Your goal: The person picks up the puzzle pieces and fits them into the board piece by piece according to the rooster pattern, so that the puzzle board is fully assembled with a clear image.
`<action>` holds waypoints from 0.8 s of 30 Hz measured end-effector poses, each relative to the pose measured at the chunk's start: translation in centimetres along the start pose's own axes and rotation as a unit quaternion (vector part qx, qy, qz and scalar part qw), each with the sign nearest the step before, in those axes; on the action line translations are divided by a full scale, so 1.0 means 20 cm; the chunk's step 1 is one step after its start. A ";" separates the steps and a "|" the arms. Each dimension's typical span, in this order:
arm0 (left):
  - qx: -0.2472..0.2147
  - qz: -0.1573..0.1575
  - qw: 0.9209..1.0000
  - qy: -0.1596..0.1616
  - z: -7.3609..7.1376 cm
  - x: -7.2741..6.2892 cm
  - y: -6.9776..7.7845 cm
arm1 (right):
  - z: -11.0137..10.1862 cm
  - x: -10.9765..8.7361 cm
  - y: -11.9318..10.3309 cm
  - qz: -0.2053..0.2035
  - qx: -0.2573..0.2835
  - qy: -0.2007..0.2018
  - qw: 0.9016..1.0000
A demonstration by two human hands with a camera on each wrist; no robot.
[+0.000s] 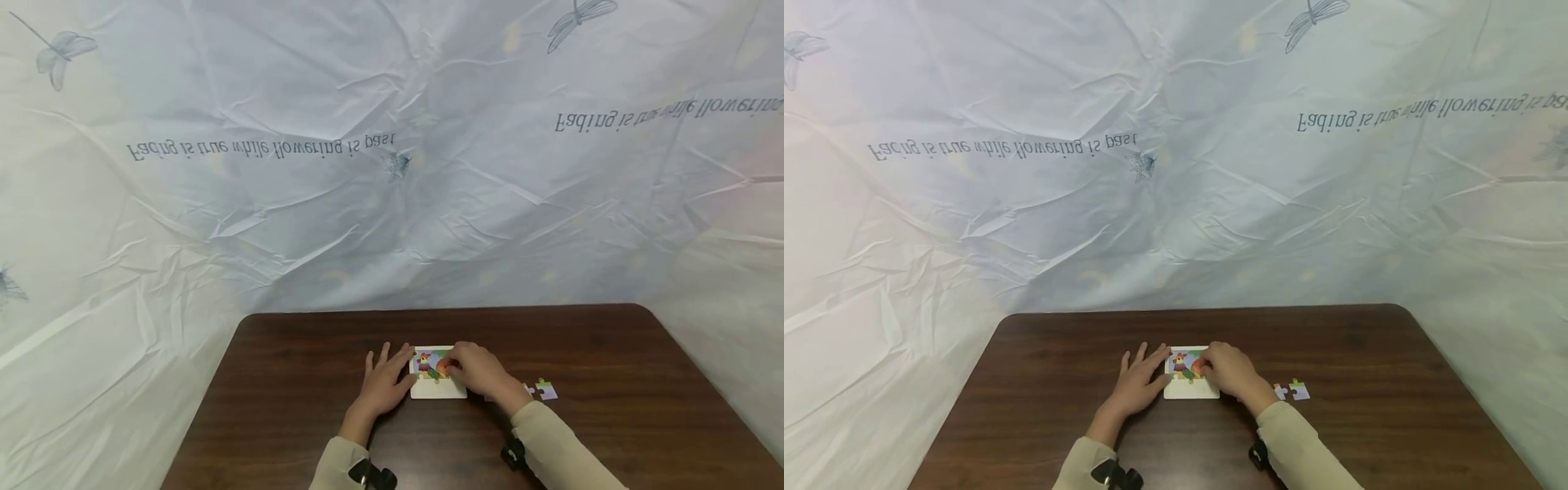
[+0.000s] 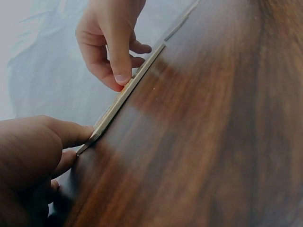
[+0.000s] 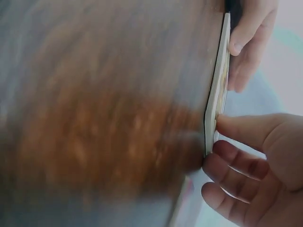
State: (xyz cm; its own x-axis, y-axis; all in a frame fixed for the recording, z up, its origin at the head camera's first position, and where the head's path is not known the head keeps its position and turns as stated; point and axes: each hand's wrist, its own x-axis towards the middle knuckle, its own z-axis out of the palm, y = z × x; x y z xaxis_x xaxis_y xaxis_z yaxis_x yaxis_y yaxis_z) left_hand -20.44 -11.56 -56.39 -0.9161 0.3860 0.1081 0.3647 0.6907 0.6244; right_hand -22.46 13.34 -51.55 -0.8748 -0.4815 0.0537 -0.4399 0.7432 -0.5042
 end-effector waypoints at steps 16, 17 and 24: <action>-0.013 -0.008 1.000 -0.005 -0.02 0.02 0.01 | -0.22 -0.13 0.11 -0.102 0.035 0.016 0.994; -0.021 -0.011 1.000 -0.009 -0.03 0.02 0.01 | -0.24 -0.15 0.11 -0.098 0.029 0.015 0.995; -0.020 -0.016 0.998 -0.058 -0.05 0.03 0.00 | -0.28 -0.24 0.16 -0.072 -0.002 -0.045 0.996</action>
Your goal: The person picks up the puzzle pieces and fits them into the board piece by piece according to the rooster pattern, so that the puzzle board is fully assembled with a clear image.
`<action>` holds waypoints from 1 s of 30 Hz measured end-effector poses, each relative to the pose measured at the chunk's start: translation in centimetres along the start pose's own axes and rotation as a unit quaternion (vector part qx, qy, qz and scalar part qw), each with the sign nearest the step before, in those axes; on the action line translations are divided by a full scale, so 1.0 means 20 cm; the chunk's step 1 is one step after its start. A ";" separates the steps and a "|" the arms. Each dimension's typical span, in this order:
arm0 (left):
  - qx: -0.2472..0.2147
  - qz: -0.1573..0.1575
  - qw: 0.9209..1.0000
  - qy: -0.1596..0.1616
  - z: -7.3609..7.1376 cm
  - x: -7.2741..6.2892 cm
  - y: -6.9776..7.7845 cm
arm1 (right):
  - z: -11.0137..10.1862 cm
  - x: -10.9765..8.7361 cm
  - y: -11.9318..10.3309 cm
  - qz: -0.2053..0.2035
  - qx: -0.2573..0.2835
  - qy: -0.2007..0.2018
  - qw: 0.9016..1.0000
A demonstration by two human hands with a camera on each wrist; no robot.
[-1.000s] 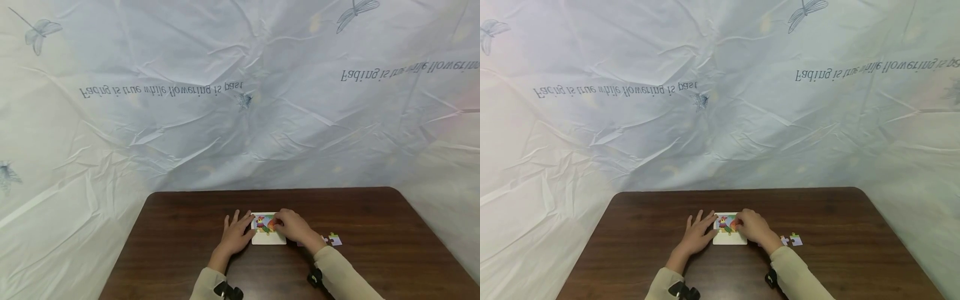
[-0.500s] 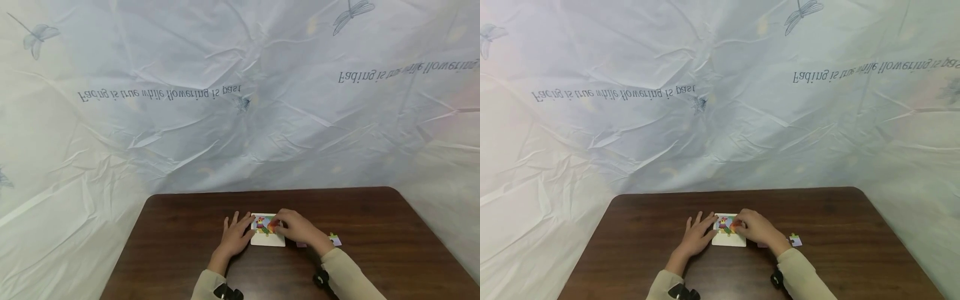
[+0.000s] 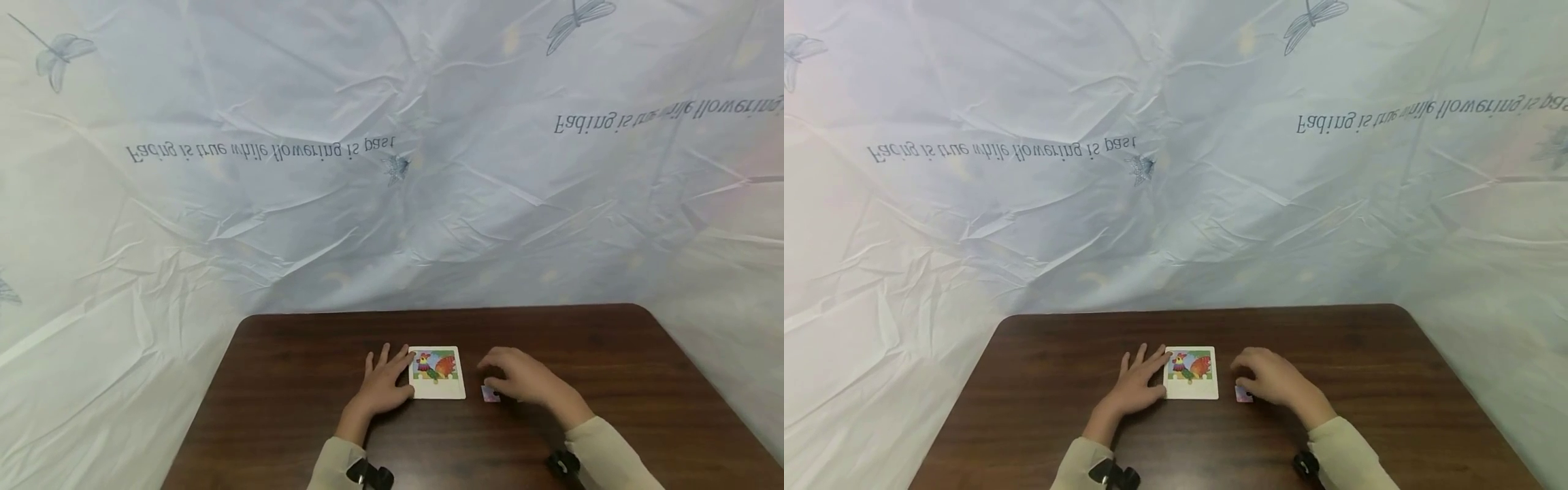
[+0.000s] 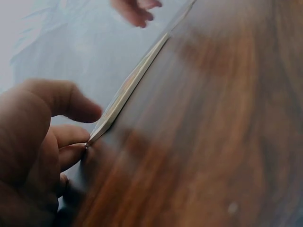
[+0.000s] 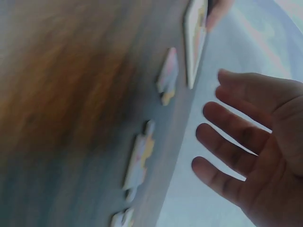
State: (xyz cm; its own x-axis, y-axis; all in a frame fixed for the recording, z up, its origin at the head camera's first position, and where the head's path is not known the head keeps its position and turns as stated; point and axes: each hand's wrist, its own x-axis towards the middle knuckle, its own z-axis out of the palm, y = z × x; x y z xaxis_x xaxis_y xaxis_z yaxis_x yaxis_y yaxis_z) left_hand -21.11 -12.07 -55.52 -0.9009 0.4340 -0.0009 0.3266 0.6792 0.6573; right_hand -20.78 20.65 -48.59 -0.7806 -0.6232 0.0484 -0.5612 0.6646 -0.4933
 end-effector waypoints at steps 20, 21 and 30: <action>0.024 0.022 0.999 0.005 -0.01 0.01 -0.01 | 0.07 -0.05 0.00 -0.013 -0.029 -0.017 0.999; 0.025 0.023 0.999 0.006 -0.01 0.01 -0.01 | 0.07 -0.05 0.00 -0.016 -0.032 -0.015 0.999; 0.031 0.015 0.999 -0.004 0.00 0.01 -0.02 | 0.11 -0.04 0.02 -0.013 -0.025 -0.007 1.000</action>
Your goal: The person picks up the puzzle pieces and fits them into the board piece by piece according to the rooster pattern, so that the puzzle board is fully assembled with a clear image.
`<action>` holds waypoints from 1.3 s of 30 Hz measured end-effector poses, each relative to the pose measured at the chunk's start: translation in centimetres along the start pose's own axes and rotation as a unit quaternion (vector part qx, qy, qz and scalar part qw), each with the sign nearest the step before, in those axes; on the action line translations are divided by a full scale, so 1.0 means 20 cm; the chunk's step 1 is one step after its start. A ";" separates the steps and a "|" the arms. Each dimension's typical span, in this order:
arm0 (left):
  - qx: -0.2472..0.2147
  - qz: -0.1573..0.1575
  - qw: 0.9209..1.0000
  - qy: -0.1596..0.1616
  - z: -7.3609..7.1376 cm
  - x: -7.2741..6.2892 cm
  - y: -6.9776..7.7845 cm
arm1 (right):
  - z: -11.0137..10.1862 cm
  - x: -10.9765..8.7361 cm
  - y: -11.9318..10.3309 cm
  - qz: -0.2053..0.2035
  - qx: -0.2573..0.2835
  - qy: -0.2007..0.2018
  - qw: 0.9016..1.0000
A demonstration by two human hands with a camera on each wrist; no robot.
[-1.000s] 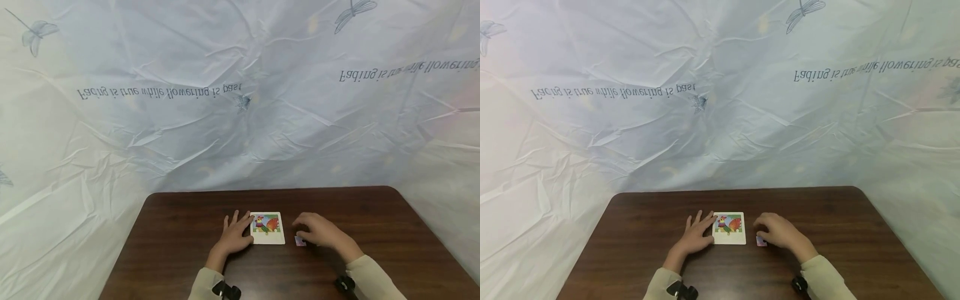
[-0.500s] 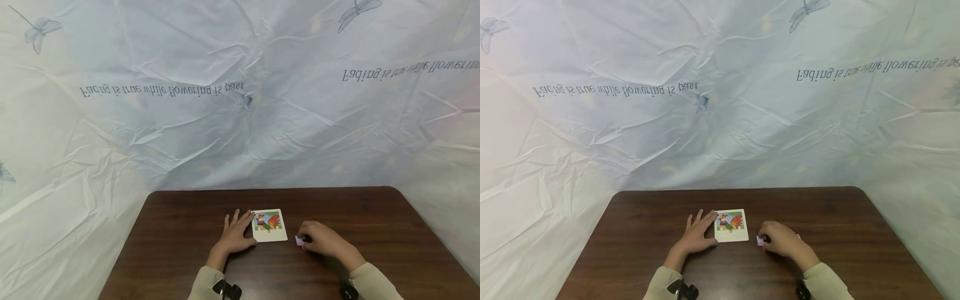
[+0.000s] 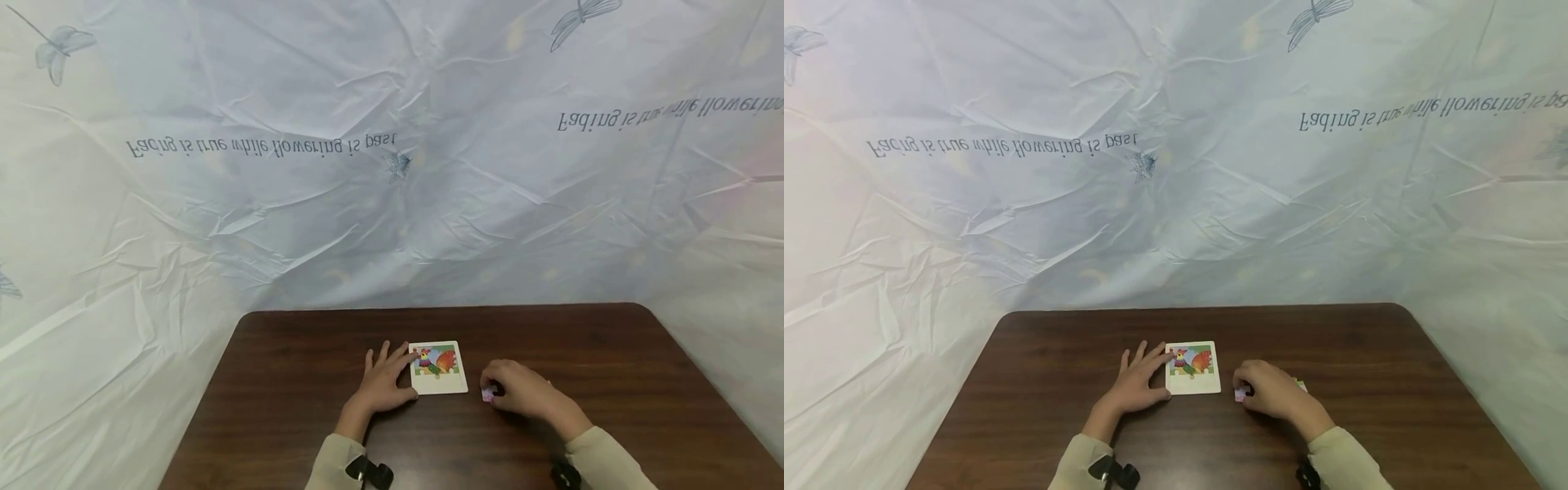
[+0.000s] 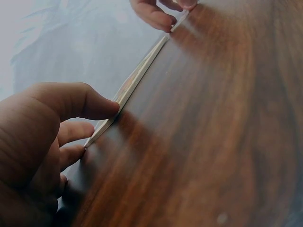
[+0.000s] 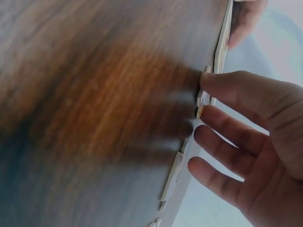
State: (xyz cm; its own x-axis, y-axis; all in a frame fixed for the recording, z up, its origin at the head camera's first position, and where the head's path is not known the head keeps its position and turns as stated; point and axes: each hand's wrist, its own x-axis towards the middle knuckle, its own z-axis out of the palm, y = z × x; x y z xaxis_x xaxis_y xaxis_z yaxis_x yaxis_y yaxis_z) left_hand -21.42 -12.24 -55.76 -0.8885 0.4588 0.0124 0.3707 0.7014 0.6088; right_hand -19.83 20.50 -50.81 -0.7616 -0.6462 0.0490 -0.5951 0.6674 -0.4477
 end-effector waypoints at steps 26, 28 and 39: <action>0.005 0.001 1.000 0.011 0.02 -0.03 0.03 | -0.01 0.17 -0.14 -0.027 0.034 -0.015 0.999; 0.003 0.003 1.000 0.011 0.02 -0.03 0.03 | 0.00 0.19 -0.16 -0.029 0.032 -0.016 0.999; 0.000 -0.003 1.000 0.008 0.02 -0.02 0.02 | 0.03 0.34 -0.21 -0.073 0.034 -0.013 0.997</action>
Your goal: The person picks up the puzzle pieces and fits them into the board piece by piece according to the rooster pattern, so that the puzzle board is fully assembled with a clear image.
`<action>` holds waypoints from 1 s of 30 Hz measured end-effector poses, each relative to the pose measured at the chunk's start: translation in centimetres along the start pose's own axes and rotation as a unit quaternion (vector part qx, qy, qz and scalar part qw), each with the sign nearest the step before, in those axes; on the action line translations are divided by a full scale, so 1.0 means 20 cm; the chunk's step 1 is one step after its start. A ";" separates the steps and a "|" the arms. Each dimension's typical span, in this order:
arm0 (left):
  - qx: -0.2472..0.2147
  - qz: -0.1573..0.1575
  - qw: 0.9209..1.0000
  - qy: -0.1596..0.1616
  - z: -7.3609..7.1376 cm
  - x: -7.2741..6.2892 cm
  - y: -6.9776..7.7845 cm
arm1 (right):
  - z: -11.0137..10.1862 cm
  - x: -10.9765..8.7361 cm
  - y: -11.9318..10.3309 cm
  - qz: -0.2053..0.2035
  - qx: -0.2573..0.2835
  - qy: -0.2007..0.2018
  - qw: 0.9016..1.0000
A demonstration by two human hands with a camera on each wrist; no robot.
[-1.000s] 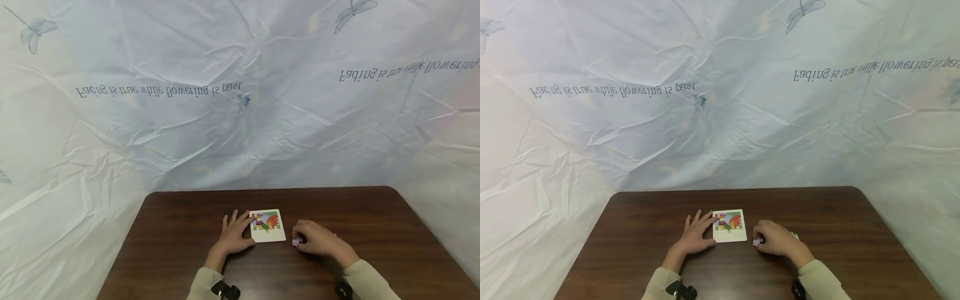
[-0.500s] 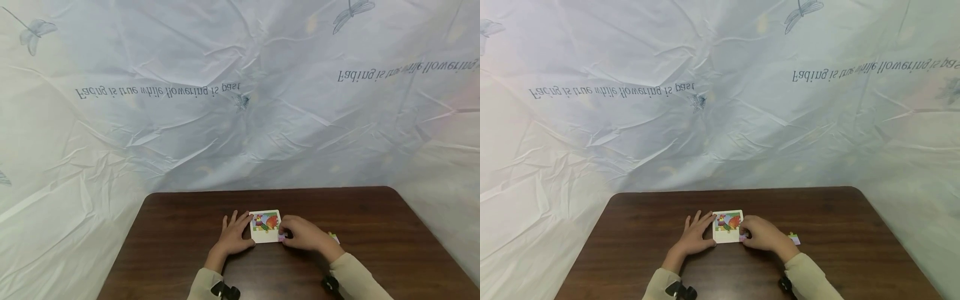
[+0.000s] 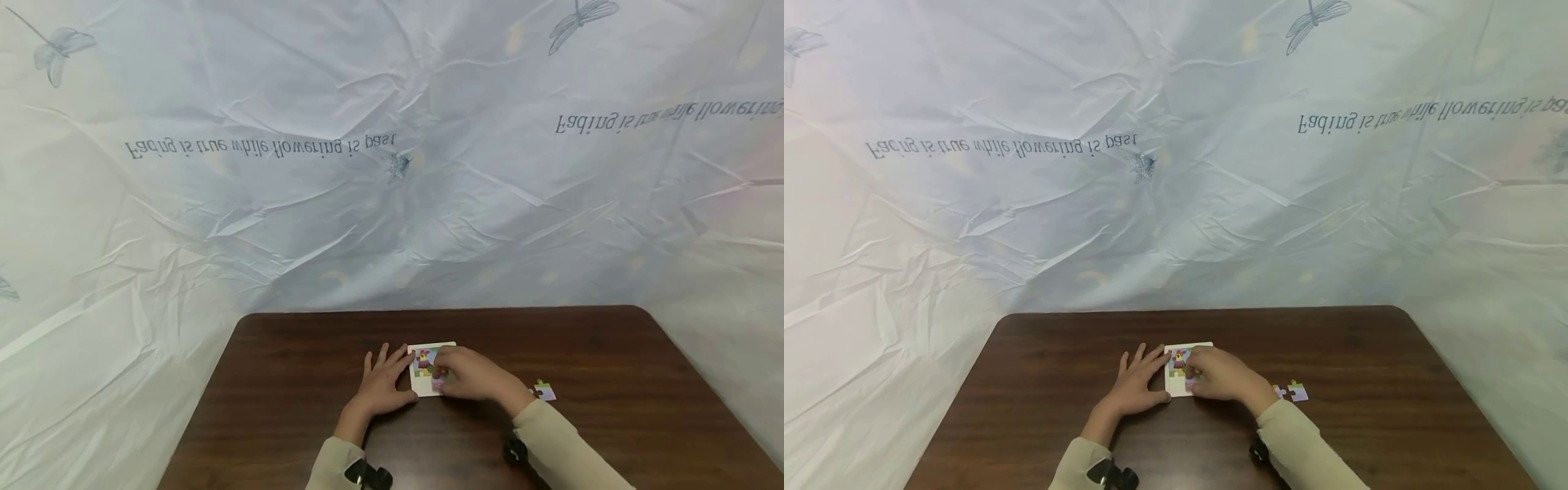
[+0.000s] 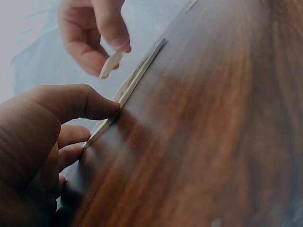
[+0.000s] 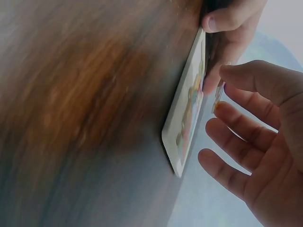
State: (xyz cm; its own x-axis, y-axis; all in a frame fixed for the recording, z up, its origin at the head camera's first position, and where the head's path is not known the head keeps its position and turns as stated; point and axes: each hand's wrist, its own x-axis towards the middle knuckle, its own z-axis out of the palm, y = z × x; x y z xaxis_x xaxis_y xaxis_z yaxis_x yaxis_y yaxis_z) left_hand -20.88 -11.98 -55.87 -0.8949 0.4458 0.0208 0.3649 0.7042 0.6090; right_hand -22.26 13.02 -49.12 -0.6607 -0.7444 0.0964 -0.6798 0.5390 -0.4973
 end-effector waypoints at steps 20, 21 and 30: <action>0.004 0.005 1.000 -0.005 -0.02 0.01 -0.01 | 0.11 0.13 0.00 0.000 0.008 -0.021 1.000; 0.003 0.005 1.000 -0.005 -0.02 0.01 -0.01 | 0.11 0.13 0.00 -0.001 0.010 -0.021 1.000; 0.002 0.005 1.000 -0.007 -0.02 0.01 -0.01 | 0.13 0.14 0.01 0.003 0.009 -0.019 1.000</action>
State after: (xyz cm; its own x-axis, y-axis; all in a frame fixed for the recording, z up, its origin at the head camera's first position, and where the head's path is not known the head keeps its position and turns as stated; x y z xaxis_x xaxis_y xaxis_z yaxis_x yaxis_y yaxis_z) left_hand -21.27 -12.35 -55.65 -0.8874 0.4607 0.0151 0.3746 0.7017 0.6061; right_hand -23.39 10.04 -51.22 -0.6518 -0.7558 0.0616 -0.6703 0.5363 -0.5129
